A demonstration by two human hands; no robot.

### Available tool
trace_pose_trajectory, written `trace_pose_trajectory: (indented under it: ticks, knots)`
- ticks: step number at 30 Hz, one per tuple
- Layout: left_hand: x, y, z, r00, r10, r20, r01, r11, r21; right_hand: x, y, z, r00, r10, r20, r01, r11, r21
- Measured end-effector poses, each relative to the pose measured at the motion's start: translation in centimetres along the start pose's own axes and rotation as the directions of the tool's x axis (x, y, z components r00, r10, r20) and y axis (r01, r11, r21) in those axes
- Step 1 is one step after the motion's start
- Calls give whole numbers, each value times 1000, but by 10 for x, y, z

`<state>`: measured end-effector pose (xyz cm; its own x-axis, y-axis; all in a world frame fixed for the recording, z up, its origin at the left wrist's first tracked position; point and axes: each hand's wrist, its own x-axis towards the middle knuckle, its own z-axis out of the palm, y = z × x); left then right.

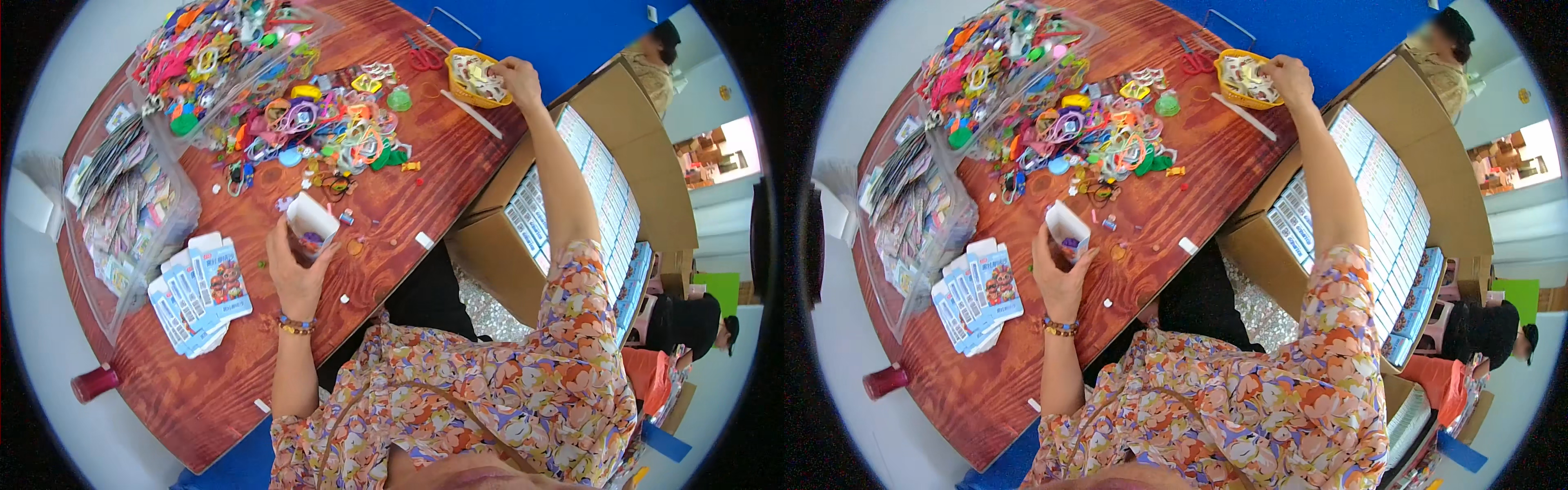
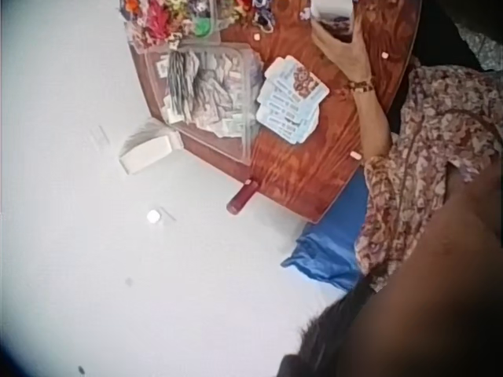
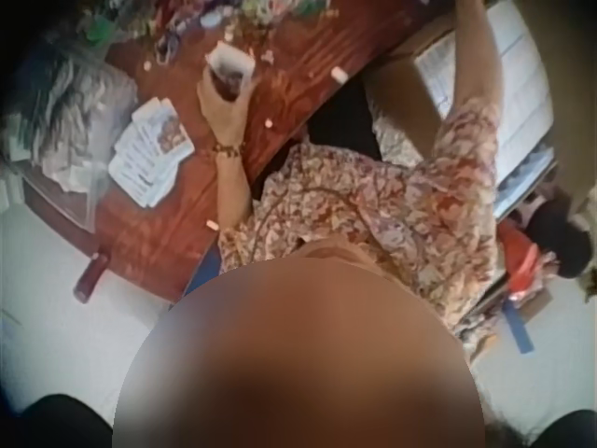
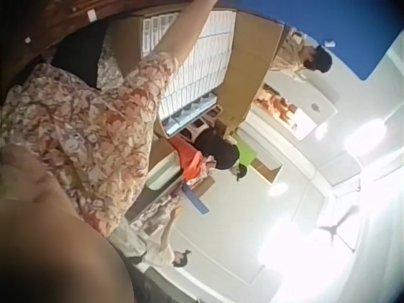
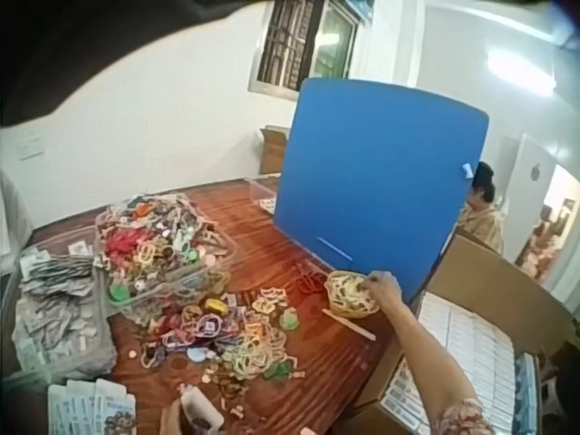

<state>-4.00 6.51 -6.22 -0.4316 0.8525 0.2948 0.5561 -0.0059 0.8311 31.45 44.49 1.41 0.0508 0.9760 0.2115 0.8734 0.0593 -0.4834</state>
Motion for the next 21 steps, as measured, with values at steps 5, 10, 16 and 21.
trace_pose_trajectory:
  ticks: [5,10,16,21]
  knots:
    - [-4,4,-1,1000,26,-7,-25,994,105,-88,-112,-9,803,-519,293,277,761,586]
    - [-1,5,2,986,161,-49,-149,972,183,-218,-209,0,559,-763,326,515,627,585]
    - [3,3,1,969,231,-89,-204,948,243,-259,-238,21,495,-801,335,791,576,208]
    - [1,6,-1,967,227,-111,-199,955,222,-267,-244,33,479,-789,386,787,580,209]
